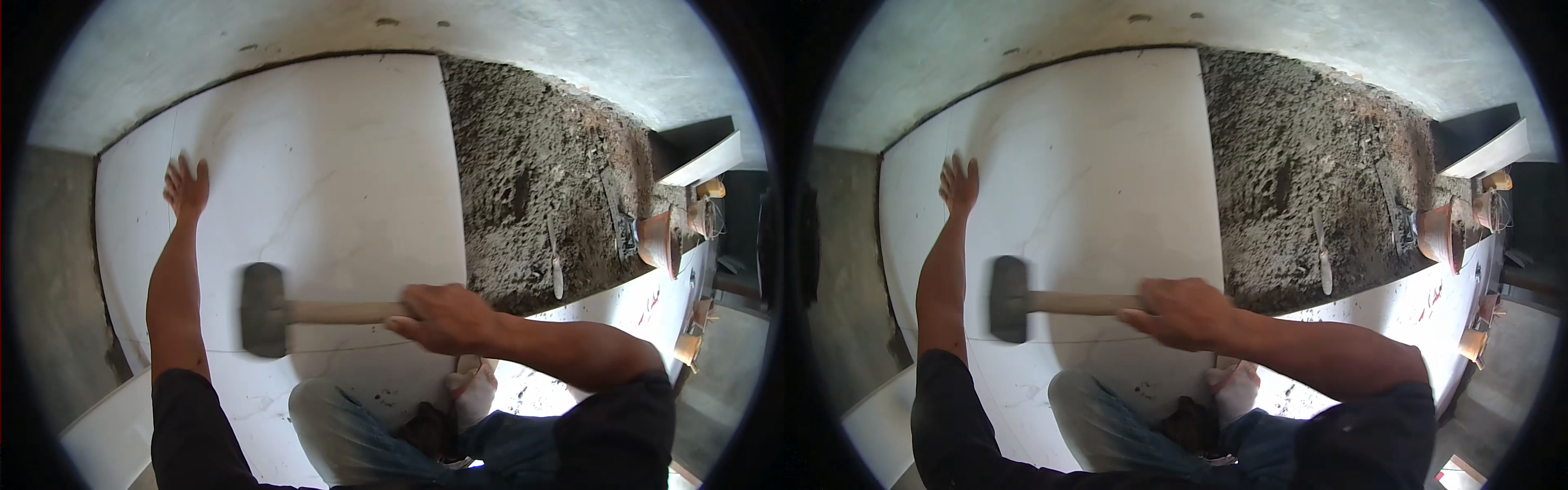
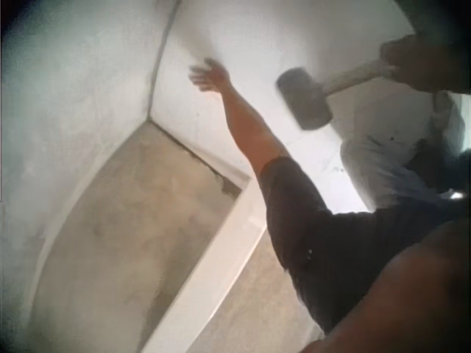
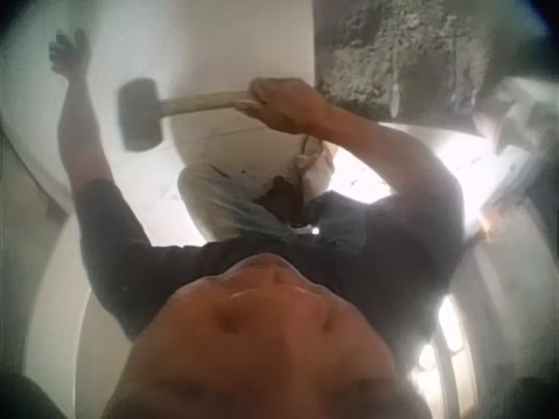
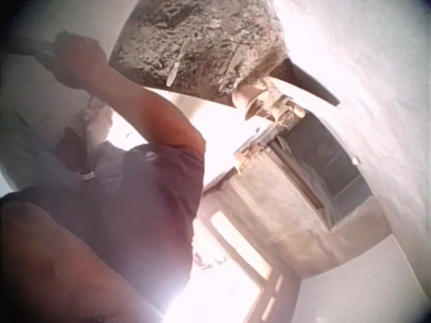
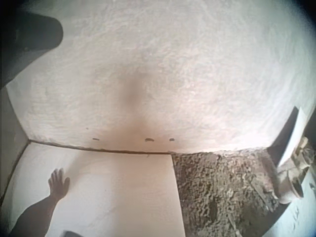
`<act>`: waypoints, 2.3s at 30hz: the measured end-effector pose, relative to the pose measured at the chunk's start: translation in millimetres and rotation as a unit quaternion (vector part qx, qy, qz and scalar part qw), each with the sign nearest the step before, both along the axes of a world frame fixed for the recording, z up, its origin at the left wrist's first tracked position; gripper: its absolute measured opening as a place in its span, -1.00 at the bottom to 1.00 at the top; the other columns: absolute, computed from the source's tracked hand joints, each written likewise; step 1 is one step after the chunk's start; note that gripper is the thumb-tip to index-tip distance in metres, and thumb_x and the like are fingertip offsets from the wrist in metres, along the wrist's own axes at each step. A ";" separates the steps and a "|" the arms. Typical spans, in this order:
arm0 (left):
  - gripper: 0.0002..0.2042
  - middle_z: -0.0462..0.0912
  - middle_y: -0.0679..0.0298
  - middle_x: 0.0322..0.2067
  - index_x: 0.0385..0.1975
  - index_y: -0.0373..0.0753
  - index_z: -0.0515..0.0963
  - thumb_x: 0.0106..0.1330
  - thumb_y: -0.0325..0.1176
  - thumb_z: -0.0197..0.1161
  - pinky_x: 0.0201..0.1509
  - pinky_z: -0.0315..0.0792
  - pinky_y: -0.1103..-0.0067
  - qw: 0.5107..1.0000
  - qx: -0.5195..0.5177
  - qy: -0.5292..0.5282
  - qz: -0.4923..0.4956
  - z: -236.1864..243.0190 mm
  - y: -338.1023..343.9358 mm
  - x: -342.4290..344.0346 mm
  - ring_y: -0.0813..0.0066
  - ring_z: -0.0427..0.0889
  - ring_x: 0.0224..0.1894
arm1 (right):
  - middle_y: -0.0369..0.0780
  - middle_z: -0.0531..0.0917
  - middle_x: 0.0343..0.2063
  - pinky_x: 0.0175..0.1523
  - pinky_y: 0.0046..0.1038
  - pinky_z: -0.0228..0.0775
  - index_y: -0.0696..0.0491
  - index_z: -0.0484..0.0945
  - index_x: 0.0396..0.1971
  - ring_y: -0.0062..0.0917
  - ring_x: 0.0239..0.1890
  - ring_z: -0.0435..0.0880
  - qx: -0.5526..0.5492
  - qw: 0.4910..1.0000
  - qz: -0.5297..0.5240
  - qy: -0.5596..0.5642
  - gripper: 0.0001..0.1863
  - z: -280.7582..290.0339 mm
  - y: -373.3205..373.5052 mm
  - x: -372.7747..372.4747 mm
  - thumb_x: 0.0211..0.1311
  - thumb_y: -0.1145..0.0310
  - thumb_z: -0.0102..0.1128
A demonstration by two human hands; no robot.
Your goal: The person lays a floor tile by applying mortar to the ground with a trowel, positioning the tile, and tapping it into place with a rubber mallet.
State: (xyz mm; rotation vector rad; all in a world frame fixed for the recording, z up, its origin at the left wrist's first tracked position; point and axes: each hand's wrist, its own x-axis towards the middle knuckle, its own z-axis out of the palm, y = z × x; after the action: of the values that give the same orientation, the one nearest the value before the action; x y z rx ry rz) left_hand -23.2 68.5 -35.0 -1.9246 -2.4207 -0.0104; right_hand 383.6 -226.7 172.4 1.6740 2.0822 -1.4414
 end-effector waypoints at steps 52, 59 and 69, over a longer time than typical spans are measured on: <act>-0.39 -0.18 0.16 0.41 0.39 0.02 -0.08 0.38 0.09 -0.26 0.36 -0.24 0.00 0.990 -0.027 -0.026 0.133 18.6 -188.8 197.1 0.10 -0.23 0.44 | 0.06 0.59 -0.33 -0.12 -0.22 0.41 0.18 0.50 -0.10 -0.04 -0.24 0.57 0.204 0.847 -0.472 0.132 -0.72 -115.8 -31.3 128.7 0.24 0.38 0.06; -0.40 -0.21 0.17 0.42 0.39 0.00 -0.09 0.40 0.06 -0.25 0.37 -0.29 0.00 0.989 -0.033 -0.041 0.137 19.7 -188.3 200.4 0.12 -0.28 0.44 | 0.11 0.57 -0.40 -0.19 -0.12 0.41 0.20 0.52 -0.23 0.02 -0.33 0.55 0.256 0.855 -0.436 0.111 -0.76 -131.7 51.0 144.7 0.27 0.35 0.00; -0.39 -0.26 0.10 0.41 0.39 -0.06 -0.12 0.39 0.00 -0.23 0.39 -0.33 0.02 0.988 -0.041 -0.051 0.141 25.9 -184.7 205.7 0.09 -0.31 0.45 | 0.12 0.56 -0.51 -0.20 -0.06 0.39 0.22 0.52 -0.41 0.07 -0.36 0.54 0.267 0.833 -0.477 0.084 -0.73 -136.2 116.7 137.2 0.29 0.32 -0.05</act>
State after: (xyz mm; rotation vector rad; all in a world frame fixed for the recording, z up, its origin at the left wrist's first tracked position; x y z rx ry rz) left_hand 182.5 -116.2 -9.1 -1.6279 -2.7808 0.0017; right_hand 520.8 -110.0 36.2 3.2433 1.8712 -1.2120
